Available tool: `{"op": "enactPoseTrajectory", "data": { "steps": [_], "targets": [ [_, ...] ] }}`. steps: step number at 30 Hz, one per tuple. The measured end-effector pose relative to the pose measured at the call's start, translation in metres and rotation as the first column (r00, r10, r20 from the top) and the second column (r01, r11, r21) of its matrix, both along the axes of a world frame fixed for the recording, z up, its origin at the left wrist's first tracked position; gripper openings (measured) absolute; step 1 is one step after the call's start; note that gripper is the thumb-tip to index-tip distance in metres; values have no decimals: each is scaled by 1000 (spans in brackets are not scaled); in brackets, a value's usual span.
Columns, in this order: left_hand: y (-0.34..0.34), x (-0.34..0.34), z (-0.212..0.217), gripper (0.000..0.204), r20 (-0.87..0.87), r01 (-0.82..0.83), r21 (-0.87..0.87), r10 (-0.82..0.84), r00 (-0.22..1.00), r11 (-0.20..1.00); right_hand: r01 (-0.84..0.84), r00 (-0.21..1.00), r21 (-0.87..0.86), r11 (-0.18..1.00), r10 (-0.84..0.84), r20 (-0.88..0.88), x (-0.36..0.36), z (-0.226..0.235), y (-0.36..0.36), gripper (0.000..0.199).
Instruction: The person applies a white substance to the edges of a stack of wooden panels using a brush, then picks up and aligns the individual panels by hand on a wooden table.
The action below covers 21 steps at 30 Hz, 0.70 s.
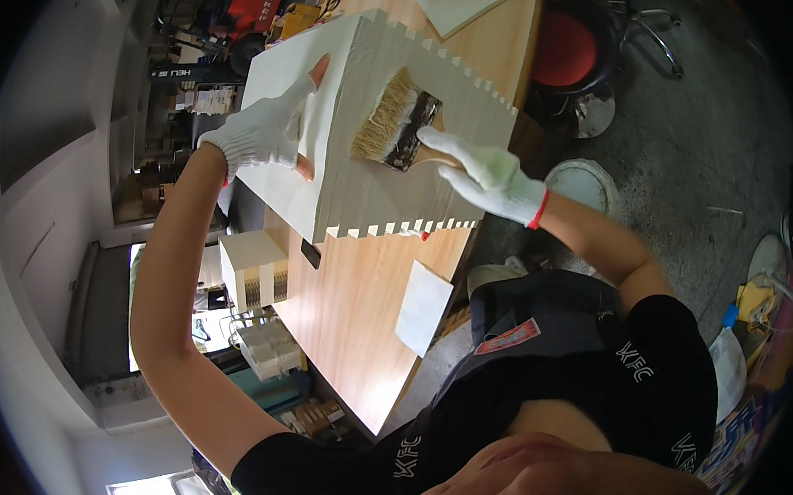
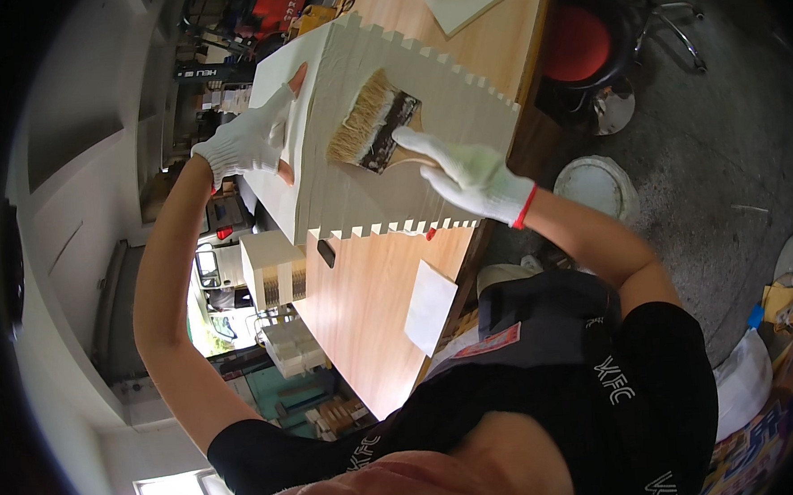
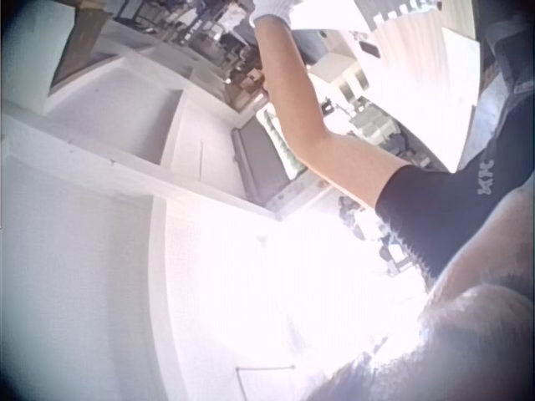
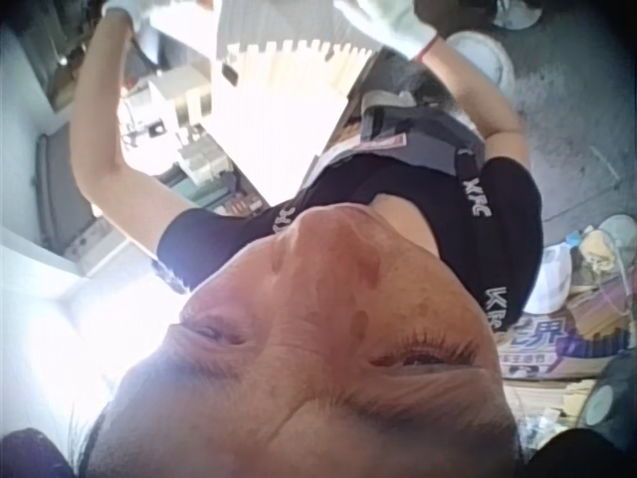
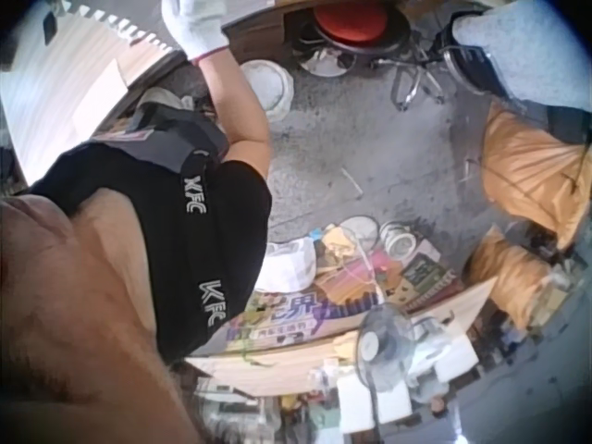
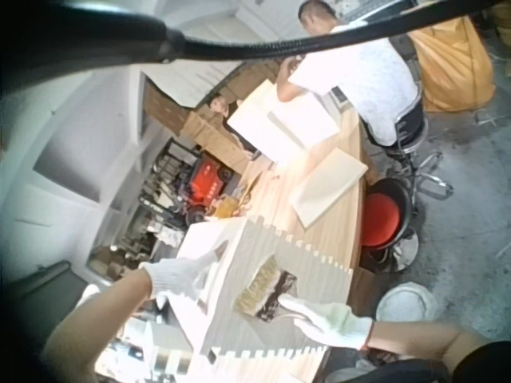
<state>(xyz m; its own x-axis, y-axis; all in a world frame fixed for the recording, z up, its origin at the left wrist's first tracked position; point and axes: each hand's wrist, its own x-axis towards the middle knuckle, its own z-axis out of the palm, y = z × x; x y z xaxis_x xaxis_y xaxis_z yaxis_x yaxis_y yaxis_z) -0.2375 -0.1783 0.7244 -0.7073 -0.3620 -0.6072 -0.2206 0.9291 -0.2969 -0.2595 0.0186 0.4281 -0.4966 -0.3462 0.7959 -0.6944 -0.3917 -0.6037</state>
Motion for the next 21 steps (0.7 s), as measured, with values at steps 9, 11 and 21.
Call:
{"op": "enactPoseTrajectory", "data": {
  "steps": [9,11,21],
  "targets": [
    [-5,-4,-2,157,11,-54,51,53,999,997,-171,904,29,985,145,402,-10,-15,-20,63],
    [-5,-1,-2,154,3,-14,30,14,1000,999,-163,885,78,984,110,453,39,-18,-19,64],
    [-17,-2,-5,156,-12,-15,62,16,1000,998,-303,831,91,949,216,512,39,-6,7,63]
  ]
}}
